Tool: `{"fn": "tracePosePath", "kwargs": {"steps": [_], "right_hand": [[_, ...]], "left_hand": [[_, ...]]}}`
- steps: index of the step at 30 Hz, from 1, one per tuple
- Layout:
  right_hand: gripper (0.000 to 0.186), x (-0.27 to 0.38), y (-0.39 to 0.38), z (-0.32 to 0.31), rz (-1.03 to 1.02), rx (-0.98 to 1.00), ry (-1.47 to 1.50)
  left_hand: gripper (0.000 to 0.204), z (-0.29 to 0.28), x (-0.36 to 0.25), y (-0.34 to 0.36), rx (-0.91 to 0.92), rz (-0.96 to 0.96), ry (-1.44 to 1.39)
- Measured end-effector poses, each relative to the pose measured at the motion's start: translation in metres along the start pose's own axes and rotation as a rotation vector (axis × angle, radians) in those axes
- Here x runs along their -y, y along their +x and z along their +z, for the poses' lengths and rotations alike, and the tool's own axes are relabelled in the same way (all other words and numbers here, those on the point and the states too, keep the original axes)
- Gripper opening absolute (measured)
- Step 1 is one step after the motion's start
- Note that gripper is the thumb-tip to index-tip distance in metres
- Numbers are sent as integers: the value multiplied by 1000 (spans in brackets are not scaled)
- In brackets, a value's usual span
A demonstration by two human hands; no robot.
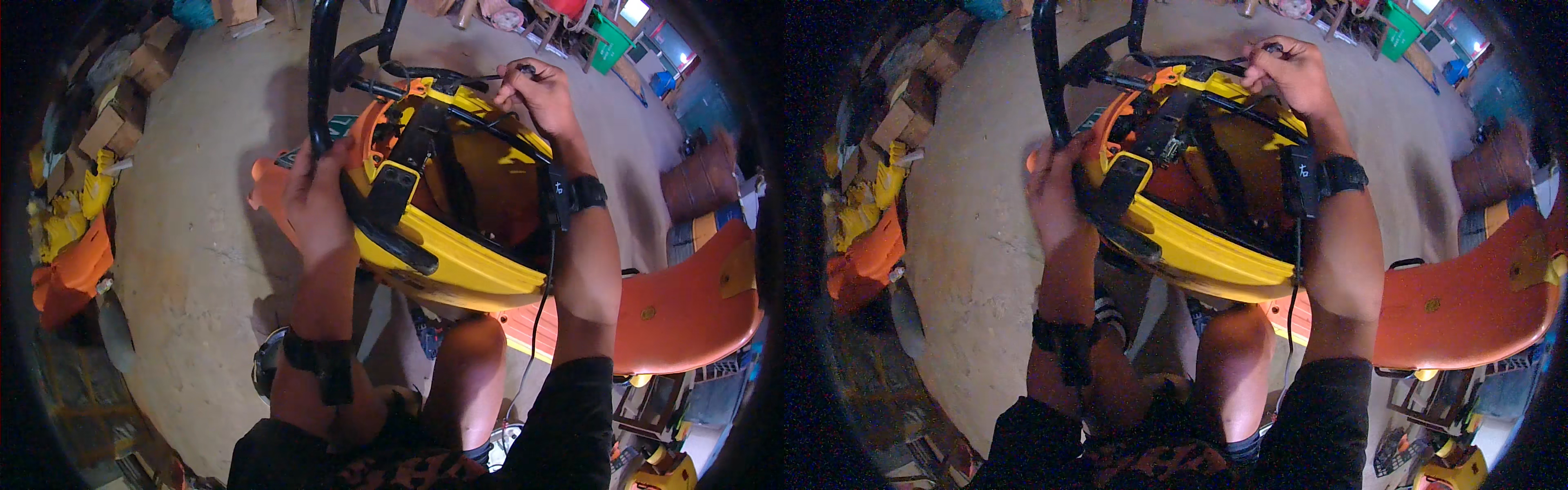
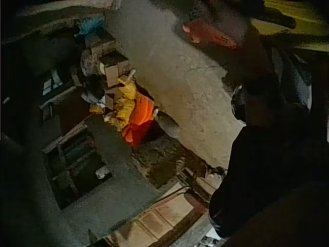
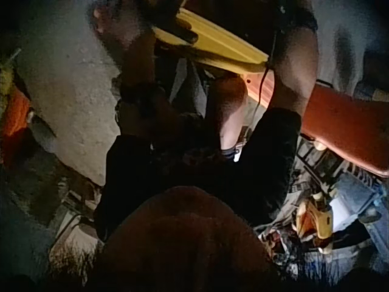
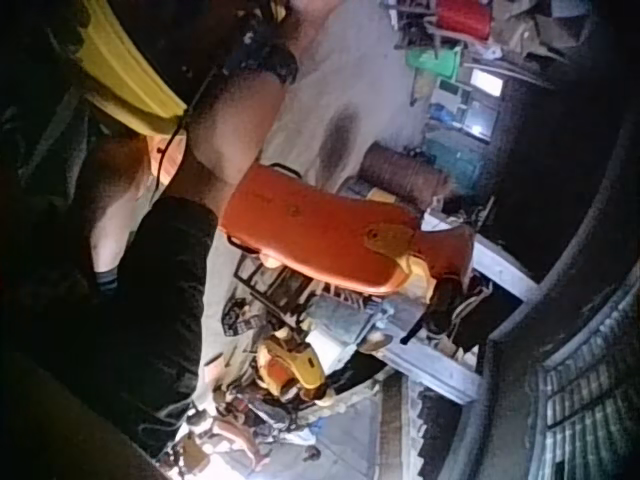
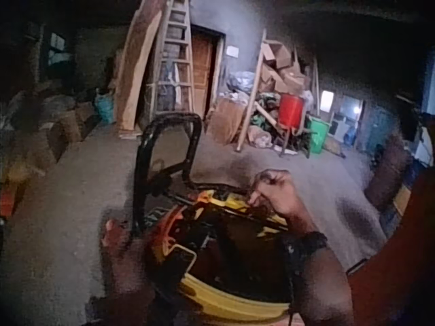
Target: Working on the mechanical components inside the seat compartment of a yellow motorcycle/scooter.
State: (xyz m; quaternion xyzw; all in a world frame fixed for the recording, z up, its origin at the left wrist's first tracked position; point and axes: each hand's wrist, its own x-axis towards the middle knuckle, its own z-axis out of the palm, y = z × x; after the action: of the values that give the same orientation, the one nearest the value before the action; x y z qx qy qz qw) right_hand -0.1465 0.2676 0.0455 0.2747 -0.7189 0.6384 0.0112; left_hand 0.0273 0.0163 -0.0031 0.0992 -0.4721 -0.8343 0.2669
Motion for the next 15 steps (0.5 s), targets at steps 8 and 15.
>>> {"fn": "tracePosePath", "kwargs": {"steps": [8, 15], "right_hand": [[14, 42, -11, 34, 93, 202, -278], [18, 45, -10, 50, -7, 332, -487]], "left_hand": [[23, 2, -4, 0, -35, -53, -6], [20, 3, -7, -2, -39, 1, 95]]}}
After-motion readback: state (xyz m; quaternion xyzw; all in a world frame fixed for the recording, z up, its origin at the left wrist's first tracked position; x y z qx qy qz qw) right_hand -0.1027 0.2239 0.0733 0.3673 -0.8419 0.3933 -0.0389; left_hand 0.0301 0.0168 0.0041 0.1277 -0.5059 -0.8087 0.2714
